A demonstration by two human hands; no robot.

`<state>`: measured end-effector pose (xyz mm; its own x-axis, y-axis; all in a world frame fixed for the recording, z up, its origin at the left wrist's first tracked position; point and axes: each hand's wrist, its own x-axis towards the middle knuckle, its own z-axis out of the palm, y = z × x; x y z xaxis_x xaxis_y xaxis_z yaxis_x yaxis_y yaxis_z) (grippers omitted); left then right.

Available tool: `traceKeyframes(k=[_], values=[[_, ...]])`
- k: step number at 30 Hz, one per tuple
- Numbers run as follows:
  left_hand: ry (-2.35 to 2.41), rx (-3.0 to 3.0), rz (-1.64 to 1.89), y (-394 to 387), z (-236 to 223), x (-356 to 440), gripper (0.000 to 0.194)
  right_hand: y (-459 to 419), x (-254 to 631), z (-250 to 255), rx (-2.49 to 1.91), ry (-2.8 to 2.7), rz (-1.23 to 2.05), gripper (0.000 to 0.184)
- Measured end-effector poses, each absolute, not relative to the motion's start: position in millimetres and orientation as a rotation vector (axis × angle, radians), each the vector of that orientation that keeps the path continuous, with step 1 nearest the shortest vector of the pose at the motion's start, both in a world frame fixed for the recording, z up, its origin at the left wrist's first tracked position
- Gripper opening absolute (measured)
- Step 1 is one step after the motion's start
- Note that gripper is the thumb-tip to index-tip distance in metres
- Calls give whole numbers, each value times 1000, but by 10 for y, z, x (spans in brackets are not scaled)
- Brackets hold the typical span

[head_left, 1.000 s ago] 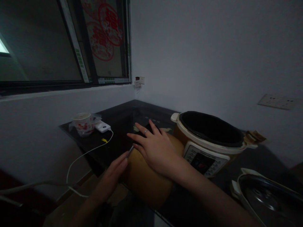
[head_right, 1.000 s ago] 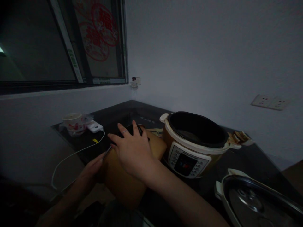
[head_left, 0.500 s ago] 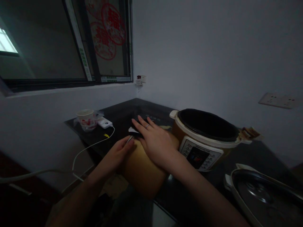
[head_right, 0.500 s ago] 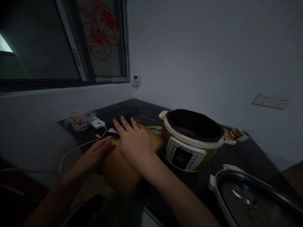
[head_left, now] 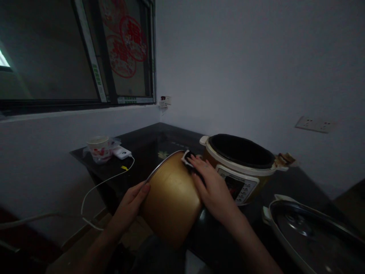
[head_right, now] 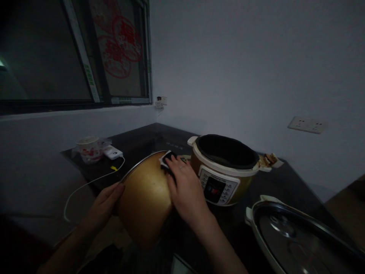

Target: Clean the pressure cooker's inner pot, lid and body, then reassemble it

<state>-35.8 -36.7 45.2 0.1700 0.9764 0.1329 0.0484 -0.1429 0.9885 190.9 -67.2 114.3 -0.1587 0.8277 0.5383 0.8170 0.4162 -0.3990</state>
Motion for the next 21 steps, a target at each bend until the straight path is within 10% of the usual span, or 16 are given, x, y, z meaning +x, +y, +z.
traceKeyframes(k=[21], values=[[1269, 1710, 1517, -233, 679, -205, 40, -888, 1194, 1237, -1371, -2301, -359, 48]])
